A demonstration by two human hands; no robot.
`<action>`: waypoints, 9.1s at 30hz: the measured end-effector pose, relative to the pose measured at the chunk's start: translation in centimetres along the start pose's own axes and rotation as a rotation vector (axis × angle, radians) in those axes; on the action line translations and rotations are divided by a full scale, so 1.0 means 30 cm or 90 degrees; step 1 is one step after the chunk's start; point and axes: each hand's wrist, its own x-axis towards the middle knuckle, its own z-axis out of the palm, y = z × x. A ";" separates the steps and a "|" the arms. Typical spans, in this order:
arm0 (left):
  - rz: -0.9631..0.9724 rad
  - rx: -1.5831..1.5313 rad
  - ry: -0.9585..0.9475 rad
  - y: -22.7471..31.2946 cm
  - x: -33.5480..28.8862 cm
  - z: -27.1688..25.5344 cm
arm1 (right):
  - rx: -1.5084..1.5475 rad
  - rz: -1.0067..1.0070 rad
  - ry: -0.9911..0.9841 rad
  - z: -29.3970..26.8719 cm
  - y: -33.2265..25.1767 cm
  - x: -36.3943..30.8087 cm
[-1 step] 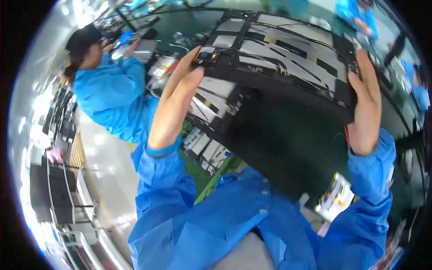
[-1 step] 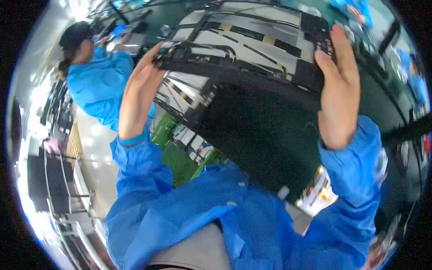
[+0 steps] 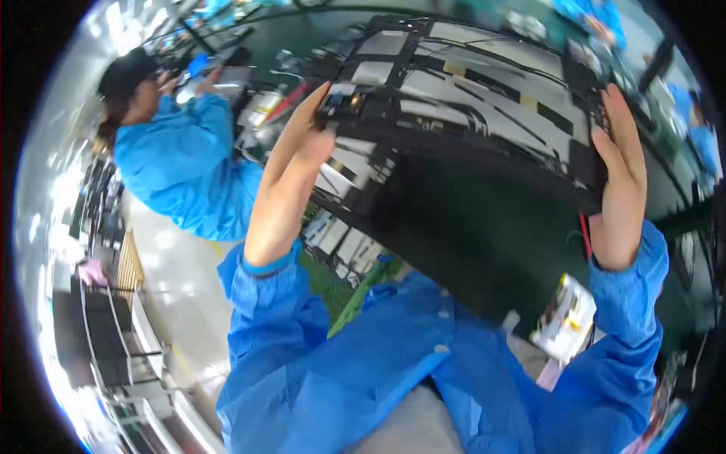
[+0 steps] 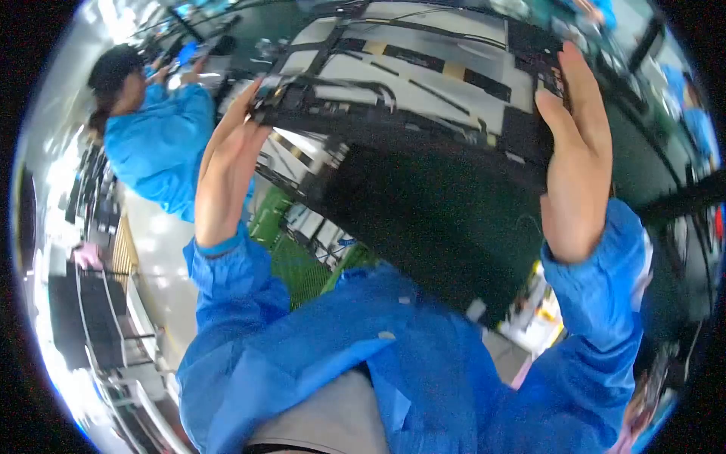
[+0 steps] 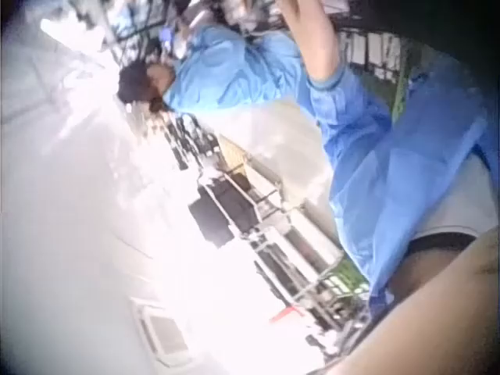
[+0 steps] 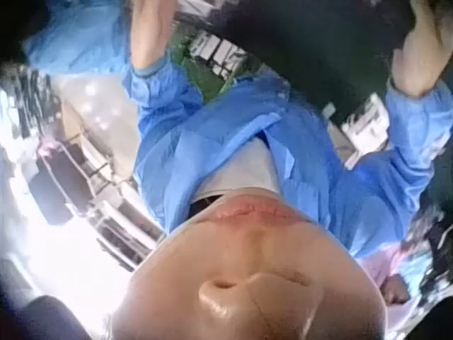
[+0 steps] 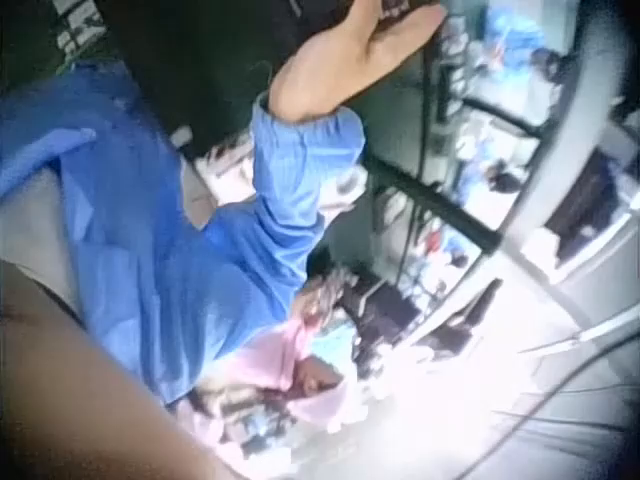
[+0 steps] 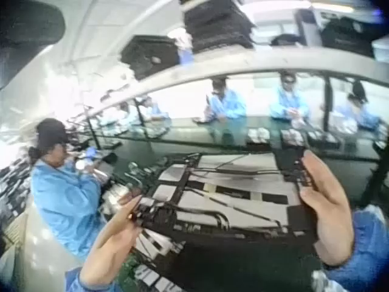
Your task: The person assembles internal components into a tablet chassis, connecting a ribbon cable and a battery to a tablet screen, using a plastic pry tool and tweezers.
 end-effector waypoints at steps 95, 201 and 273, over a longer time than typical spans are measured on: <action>0.717 0.003 -0.496 -0.168 -0.009 0.321 | 0.531 0.522 0.137 -0.457 0.171 -0.607; 0.088 0.554 -0.692 -0.427 -0.088 0.975 | -0.533 0.176 0.029 -0.508 0.225 -0.762; 0.553 0.159 -0.286 -0.630 -0.233 1.031 | -0.698 0.072 0.025 -0.502 0.235 -0.865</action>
